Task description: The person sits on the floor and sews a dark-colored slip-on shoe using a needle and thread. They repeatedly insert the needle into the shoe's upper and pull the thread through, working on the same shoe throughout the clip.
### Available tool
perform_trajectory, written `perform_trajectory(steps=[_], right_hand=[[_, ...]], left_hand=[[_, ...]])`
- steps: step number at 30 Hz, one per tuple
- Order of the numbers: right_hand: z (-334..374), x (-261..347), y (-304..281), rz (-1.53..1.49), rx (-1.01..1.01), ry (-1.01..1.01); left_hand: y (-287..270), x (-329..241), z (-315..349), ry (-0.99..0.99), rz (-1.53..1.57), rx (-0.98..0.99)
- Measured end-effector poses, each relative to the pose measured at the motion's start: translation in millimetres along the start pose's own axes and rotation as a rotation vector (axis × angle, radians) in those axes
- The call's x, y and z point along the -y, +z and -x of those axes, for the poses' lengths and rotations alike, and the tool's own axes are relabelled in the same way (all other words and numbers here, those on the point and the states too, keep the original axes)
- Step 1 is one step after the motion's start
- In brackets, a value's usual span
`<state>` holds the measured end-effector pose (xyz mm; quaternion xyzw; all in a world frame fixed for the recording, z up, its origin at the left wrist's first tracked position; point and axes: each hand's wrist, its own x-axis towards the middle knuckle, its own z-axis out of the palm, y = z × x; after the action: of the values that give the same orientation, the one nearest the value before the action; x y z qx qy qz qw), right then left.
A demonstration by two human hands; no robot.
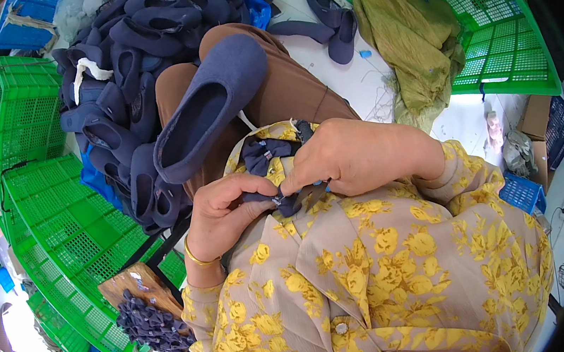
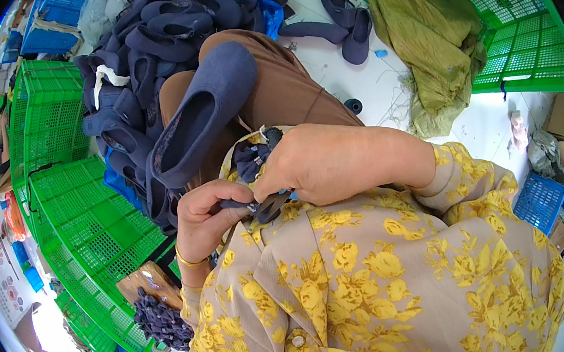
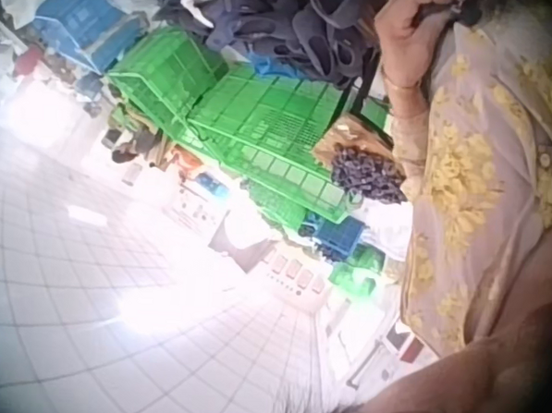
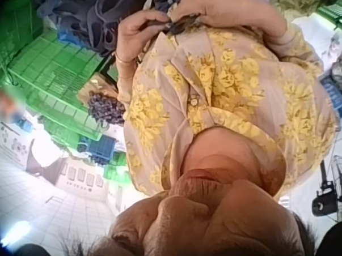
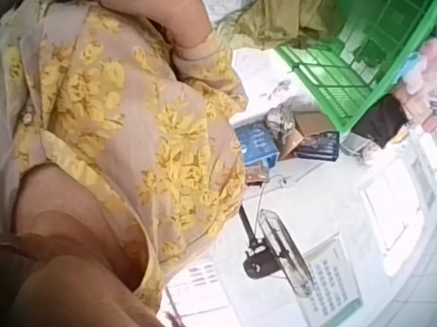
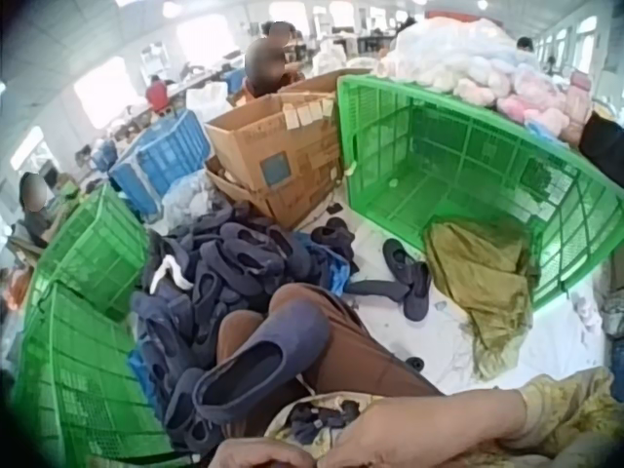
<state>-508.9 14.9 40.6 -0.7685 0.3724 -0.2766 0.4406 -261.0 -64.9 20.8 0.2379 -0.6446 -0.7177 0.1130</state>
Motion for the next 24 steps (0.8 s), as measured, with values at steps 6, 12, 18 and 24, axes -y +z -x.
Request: perform_trajectory(steps=[6,12,18,24], right_hand=[[0,-6,10,-0.114,-0.094,0.028],[4,-16,22,-0.157,-0.14,0.062],[6,-23,33,-0.132,-0.153,0.103],[5,-21,36,-0.095,-0.108,0.227]], left_hand=[[5,8,3,-0.114,0.133,-0.036],[10,14,4,-0.17,0.176,-0.069],[14,12,3,-0.196,0.189,-0.105],[18,13,0,-0.226,0.231,-0.146]])
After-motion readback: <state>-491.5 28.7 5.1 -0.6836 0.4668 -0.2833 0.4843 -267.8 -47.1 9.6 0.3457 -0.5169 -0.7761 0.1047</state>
